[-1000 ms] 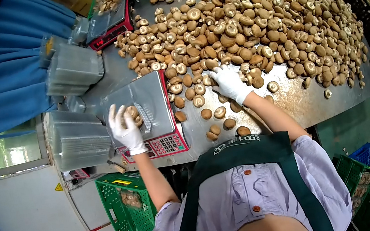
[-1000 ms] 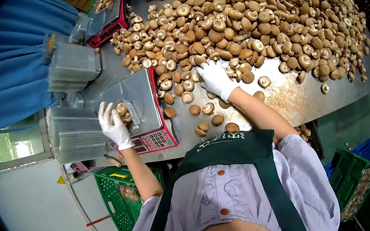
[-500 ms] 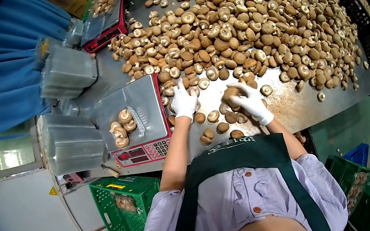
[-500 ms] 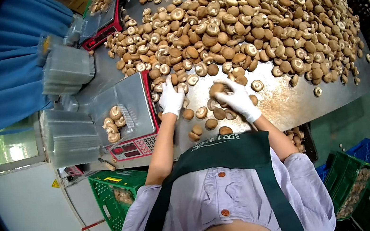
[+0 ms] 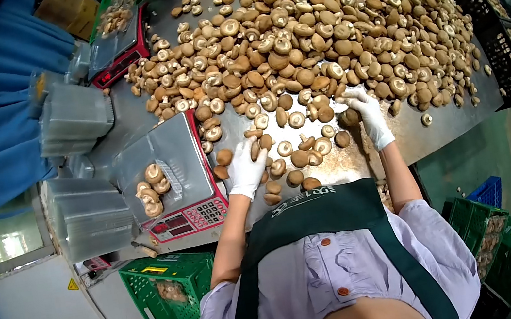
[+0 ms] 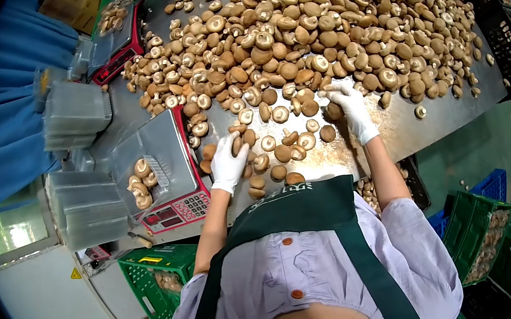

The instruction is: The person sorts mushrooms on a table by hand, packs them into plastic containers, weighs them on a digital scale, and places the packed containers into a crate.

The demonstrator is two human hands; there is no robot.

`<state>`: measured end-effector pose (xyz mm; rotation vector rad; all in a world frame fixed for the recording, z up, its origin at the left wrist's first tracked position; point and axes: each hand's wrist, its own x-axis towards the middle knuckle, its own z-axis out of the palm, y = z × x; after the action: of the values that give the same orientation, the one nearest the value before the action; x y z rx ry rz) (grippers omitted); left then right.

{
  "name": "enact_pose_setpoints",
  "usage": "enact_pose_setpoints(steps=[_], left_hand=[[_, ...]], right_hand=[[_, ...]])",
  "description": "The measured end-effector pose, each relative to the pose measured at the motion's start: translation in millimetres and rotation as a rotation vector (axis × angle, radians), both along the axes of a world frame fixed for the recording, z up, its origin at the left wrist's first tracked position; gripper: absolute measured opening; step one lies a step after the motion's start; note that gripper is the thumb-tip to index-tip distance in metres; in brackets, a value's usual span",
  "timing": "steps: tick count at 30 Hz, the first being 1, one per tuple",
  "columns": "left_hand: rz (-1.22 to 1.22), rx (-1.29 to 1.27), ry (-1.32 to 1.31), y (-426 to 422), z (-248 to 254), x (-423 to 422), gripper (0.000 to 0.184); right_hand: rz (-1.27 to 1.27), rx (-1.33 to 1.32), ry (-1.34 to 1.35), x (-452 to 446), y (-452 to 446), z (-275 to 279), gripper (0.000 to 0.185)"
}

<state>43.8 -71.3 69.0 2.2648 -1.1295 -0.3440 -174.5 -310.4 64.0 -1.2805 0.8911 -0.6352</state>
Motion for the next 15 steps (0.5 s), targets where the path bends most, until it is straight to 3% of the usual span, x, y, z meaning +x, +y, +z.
enact_pose_setpoints(steps=[3,7,9,11,13,15], left_hand=[[0.014,-0.093,-0.126,-20,4,9,0.035],[-0.107,-0.080,-0.336,-68,2,16,0.044],[-0.243,0.138,-0.287,-87,-12,12,0.062],[-0.304,0.359,-0.222,-97,-10,-1,0.063],[-0.284,0.135,-0.364,-84,-34,-10,0.056],[-0.294,0.164,-0.384,-70,-36,-14,0.052]], right_hand=[[-0.014,-0.132,0.245,15,-17,17,0.030],[0.014,-0.656,0.673,47,-34,34,0.042],[0.152,-0.727,0.759,59,-36,23,0.049],[0.178,-0.849,0.746,63,-28,15,0.053],[0.252,-0.819,0.840,63,-12,23,0.049],[0.252,-0.837,0.850,54,3,17,0.042]])
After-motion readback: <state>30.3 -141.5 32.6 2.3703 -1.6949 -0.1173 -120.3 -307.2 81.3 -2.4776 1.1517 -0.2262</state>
